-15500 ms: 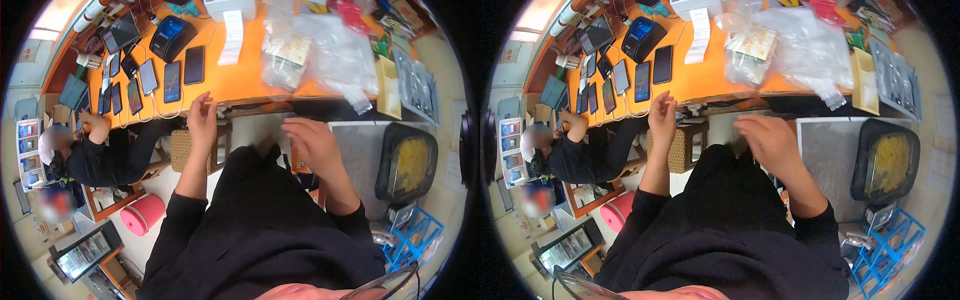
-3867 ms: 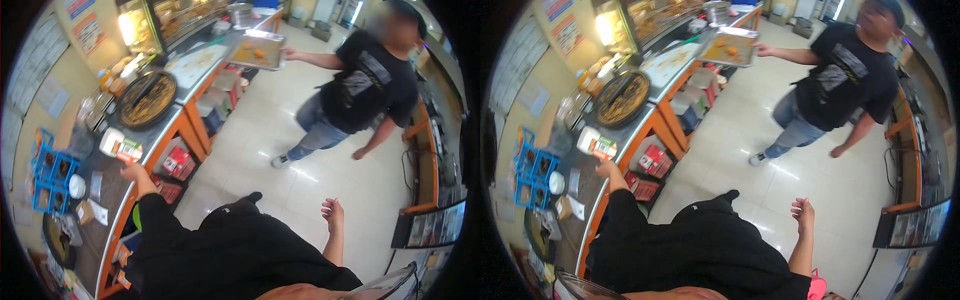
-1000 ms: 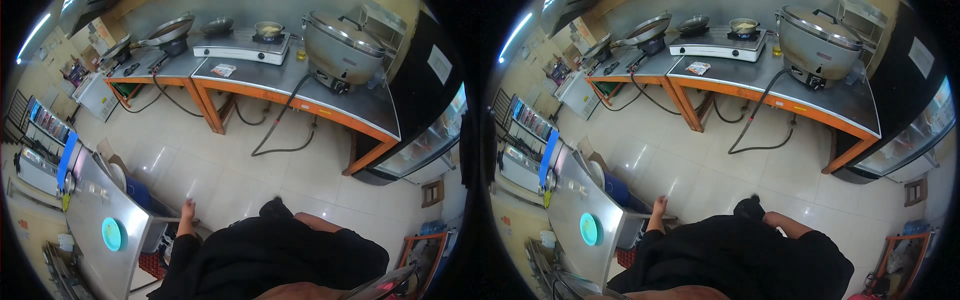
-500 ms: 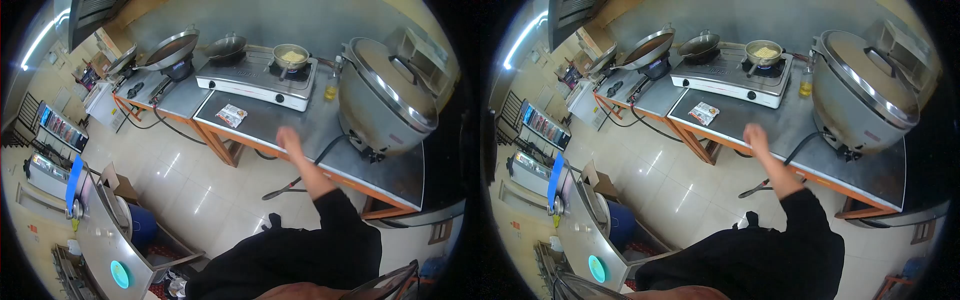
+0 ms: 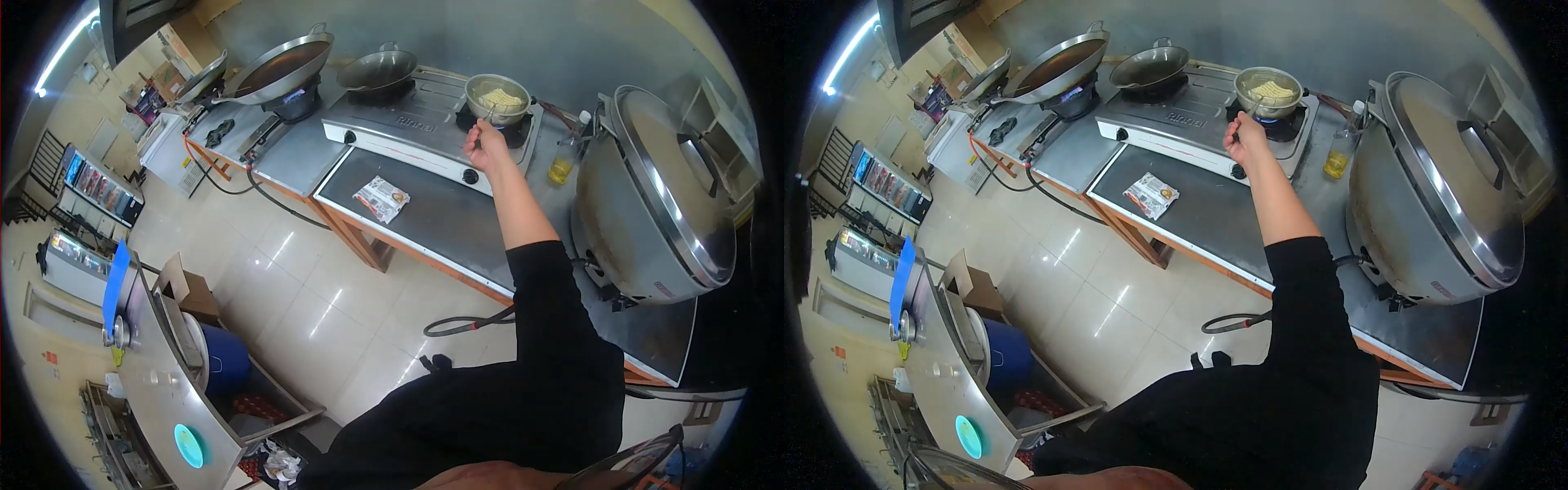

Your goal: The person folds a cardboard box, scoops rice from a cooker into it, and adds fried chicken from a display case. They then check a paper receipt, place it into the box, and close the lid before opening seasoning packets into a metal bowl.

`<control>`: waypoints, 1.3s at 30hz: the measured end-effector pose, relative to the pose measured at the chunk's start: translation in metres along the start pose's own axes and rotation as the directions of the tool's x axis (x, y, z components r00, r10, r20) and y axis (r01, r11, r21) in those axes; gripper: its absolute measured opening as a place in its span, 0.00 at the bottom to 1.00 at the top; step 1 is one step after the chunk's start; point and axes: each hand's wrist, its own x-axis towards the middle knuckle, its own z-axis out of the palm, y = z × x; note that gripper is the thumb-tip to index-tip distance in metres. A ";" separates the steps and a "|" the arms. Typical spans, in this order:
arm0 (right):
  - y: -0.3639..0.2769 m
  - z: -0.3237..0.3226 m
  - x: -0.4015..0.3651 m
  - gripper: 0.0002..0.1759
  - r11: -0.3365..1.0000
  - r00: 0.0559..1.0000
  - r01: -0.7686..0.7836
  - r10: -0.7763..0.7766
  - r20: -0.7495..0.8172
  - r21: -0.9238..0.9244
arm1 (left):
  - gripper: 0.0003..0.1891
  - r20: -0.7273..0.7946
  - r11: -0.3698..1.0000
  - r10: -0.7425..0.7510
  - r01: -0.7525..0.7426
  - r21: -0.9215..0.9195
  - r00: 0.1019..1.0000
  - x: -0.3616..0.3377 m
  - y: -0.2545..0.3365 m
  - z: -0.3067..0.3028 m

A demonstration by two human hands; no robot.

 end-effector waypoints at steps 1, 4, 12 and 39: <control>0.000 -0.001 -0.002 0.11 0.999 1.000 0.009 -0.009 -0.001 -0.037 | 0.21 0.002 1.000 -0.002 0.002 -0.003 1.000 0.000 0.002 0.001; -0.002 -0.007 -0.001 0.11 0.994 0.999 0.018 -0.021 -0.025 -0.106 | 0.21 0.002 1.000 -0.007 0.007 -0.003 1.000 0.002 0.007 0.002; 0.006 -0.033 0.005 0.10 0.992 0.999 -0.037 0.035 -0.011 -0.123 | 0.22 0.001 0.998 -0.062 0.062 -0.015 0.998 -0.002 0.006 0.004; 0.521 -0.065 -0.534 0.15 -0.025 -0.134 0.119 0.990 -0.041 -0.993 | 0.24 -0.866 0.251 0.003 -0.839 -0.483 0.500 -0.416 -0.092 -0.080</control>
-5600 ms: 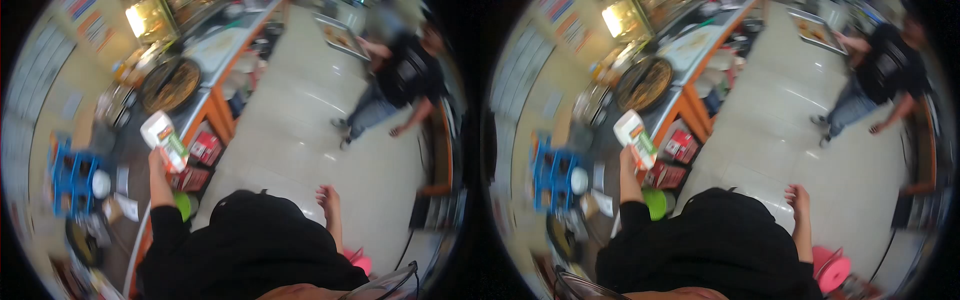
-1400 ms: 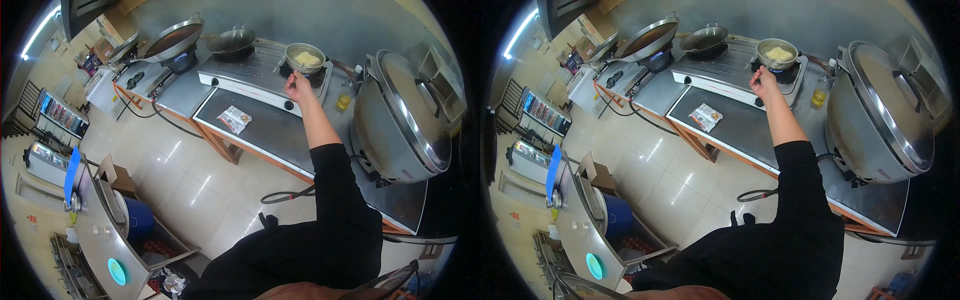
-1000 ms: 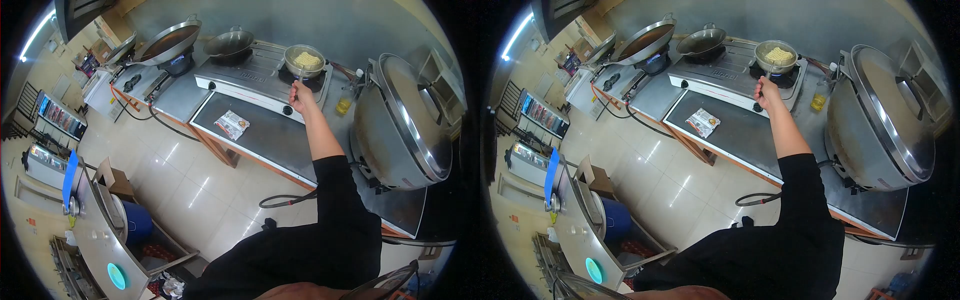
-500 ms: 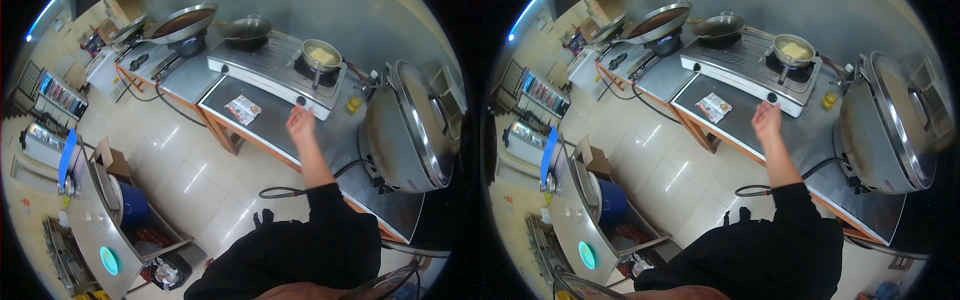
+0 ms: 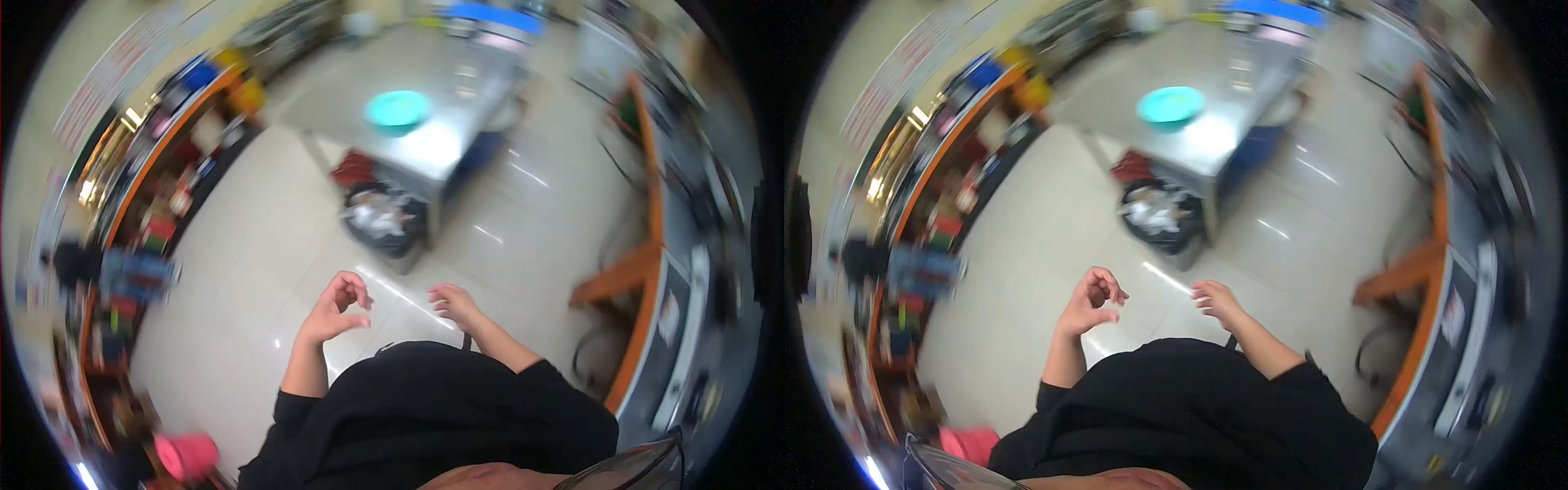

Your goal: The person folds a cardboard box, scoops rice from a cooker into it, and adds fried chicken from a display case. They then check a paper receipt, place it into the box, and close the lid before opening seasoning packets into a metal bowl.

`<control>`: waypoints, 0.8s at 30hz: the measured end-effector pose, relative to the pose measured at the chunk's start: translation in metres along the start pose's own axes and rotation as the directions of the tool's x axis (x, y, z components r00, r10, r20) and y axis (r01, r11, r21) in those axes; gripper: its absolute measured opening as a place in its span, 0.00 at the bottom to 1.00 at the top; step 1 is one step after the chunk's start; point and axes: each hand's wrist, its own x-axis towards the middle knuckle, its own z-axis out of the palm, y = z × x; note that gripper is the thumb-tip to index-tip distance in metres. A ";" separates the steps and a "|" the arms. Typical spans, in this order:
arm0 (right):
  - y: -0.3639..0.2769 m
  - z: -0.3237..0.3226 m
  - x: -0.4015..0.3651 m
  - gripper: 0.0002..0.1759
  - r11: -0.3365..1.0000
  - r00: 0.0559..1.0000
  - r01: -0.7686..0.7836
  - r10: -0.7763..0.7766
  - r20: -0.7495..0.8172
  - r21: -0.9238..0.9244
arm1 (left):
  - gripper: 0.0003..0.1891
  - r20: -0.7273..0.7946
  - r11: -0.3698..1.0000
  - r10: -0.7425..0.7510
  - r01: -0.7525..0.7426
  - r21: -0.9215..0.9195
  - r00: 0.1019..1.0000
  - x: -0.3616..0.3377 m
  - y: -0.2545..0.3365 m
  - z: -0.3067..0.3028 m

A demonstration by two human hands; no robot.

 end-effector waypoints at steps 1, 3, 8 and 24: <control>-0.001 0.016 0.014 0.14 0.999 0.999 -0.038 0.038 -0.008 0.007 | 0.23 0.105 0.991 0.121 -0.127 0.052 0.987 -0.030 0.036 -0.019; 0.012 0.037 0.044 0.13 0.991 0.992 -0.128 0.128 0.008 0.033 | 0.19 0.442 0.933 0.285 -0.352 0.075 0.850 -0.081 0.092 -0.044; 0.011 0.107 0.095 0.12 0.929 0.944 -0.275 0.309 0.112 -0.248 | 0.10 0.684 0.707 0.541 -0.705 -0.055 0.489 -0.121 0.152 -0.039; -0.111 0.319 0.392 0.12 0.853 0.886 -0.153 0.341 0.313 -0.499 | 0.20 -0.139 0.801 0.542 -0.559 -0.213 0.829 -0.048 0.156 -0.299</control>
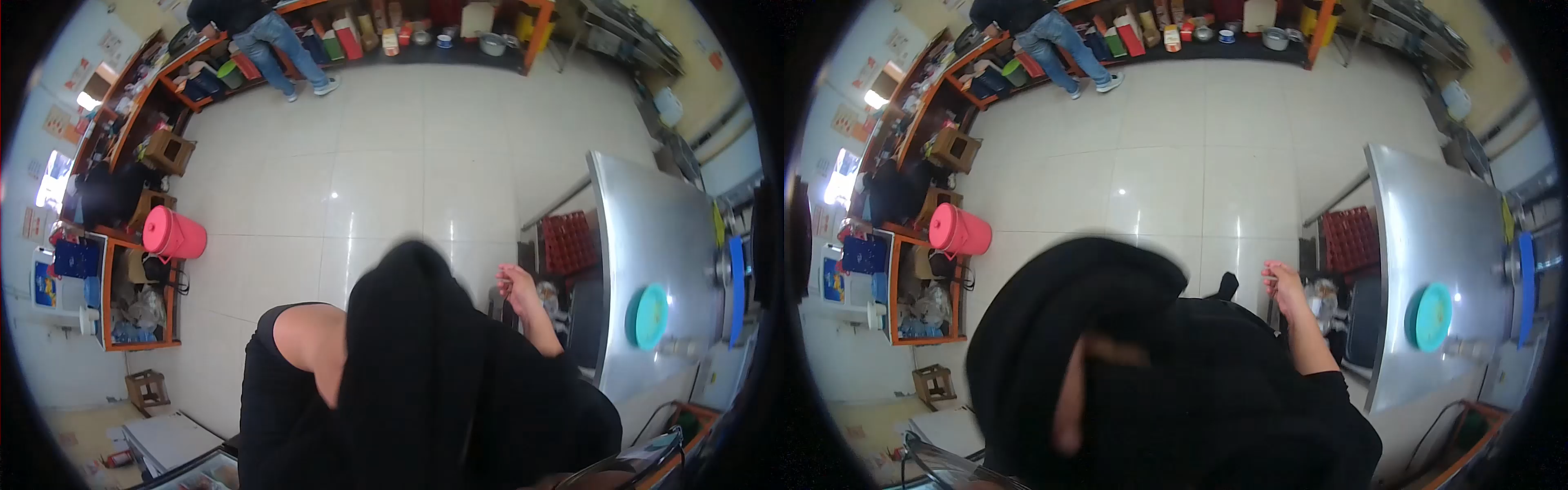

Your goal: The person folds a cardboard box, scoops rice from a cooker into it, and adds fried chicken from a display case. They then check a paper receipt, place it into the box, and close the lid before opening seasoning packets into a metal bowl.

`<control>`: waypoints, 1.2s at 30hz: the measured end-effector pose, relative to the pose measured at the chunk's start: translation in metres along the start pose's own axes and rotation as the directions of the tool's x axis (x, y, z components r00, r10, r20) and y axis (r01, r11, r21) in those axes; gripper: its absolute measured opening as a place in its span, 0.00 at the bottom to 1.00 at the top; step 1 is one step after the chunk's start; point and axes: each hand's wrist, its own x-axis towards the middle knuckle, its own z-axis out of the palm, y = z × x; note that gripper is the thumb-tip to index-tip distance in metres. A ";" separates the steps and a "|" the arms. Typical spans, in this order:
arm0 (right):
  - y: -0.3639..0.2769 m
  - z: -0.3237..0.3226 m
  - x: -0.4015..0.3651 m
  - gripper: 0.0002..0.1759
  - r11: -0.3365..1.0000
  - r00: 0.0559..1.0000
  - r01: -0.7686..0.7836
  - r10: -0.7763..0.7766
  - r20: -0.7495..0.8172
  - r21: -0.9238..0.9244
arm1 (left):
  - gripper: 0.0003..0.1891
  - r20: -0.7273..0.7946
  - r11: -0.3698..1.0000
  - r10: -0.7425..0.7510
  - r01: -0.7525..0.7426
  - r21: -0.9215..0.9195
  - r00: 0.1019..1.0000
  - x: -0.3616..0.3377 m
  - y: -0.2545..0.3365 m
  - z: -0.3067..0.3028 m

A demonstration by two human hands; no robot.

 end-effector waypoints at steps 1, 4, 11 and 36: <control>-0.030 0.007 0.025 0.12 0.999 1.000 0.006 -0.005 0.012 -0.053 | 0.19 0.061 0.997 0.030 -0.035 0.071 0.998 0.019 0.008 -0.017; -0.117 0.037 0.096 0.12 0.973 0.995 0.080 -0.066 0.071 -0.218 | 0.17 0.100 0.978 0.081 -0.098 0.182 0.992 0.062 0.026 -0.069; -0.247 0.161 0.224 0.13 0.896 0.899 0.208 -0.018 0.437 -0.392 | 0.13 -0.233 0.906 0.285 -0.181 0.384 0.930 0.090 0.072 -0.216; -0.548 0.072 0.672 0.12 1.000 0.982 -0.018 0.016 -0.187 -0.007 | 0.07 -0.770 0.750 -0.055 0.535 0.389 0.636 0.300 0.140 -0.832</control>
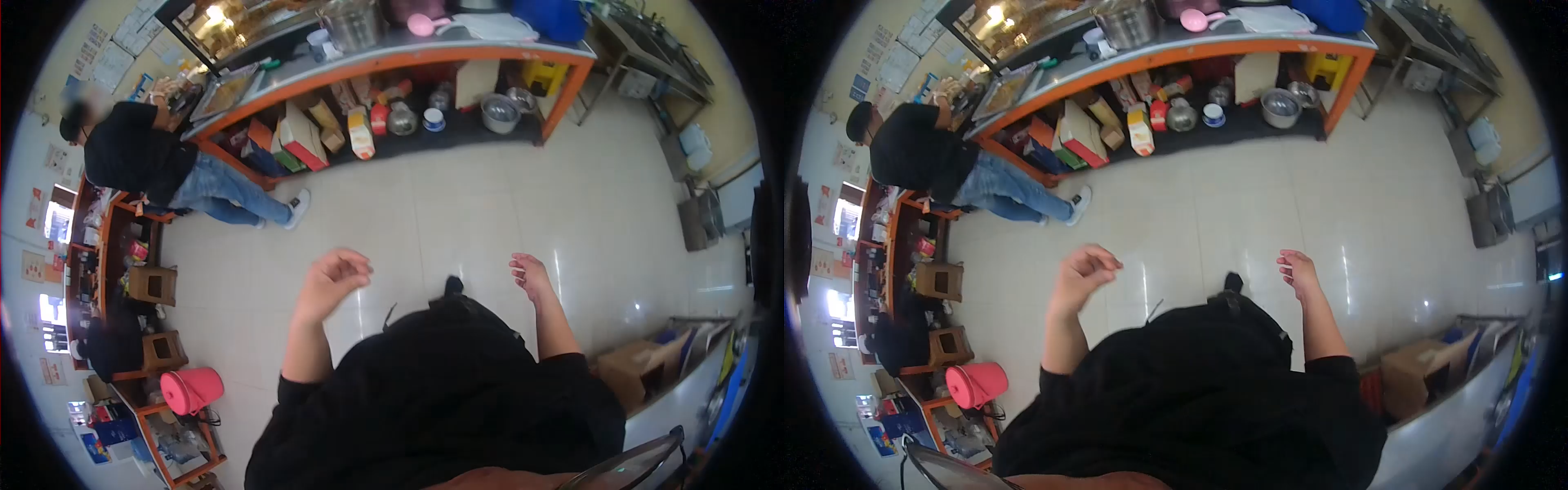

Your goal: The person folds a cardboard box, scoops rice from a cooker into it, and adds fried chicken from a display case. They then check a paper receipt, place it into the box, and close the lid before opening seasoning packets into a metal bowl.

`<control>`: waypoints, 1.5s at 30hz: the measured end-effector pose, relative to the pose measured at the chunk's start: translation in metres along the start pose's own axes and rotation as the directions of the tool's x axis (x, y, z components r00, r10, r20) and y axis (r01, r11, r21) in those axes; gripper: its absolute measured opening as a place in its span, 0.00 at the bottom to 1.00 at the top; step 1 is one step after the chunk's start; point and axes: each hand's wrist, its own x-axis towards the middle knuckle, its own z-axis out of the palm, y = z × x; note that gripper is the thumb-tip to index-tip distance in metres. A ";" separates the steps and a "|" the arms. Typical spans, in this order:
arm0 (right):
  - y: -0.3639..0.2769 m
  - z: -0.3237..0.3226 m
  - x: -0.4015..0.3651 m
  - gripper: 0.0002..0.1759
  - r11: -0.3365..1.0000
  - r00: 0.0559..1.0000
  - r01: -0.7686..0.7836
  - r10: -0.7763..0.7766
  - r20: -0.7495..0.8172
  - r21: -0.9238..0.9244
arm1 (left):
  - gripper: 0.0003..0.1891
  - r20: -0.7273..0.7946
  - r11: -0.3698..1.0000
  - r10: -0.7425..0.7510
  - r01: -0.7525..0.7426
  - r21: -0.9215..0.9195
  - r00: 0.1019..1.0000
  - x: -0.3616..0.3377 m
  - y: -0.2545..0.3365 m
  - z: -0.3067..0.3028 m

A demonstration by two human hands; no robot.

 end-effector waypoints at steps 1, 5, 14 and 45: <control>-0.036 0.021 0.030 0.12 0.997 0.998 0.041 -0.038 0.045 -0.063 | 0.07 -0.068 0.994 -0.097 0.100 0.042 0.993 0.020 -0.009 -0.003; -0.131 0.113 0.114 0.12 0.935 0.964 0.217 -0.159 0.215 -0.280 | 0.10 -0.156 0.954 -0.298 0.301 -0.003 0.942 0.063 -0.065 -0.025; -0.208 0.277 0.275 0.11 0.939 0.952 0.118 -0.014 0.307 -0.324 | 0.14 -0.185 0.872 -0.476 0.488 0.023 0.860 0.169 -0.172 -0.130; -0.030 0.412 0.879 0.16 0.880 0.898 -0.391 0.429 -0.100 0.269 | 0.32 -0.772 -0.297 -0.602 0.955 -0.023 -0.206 0.142 -0.424 -0.026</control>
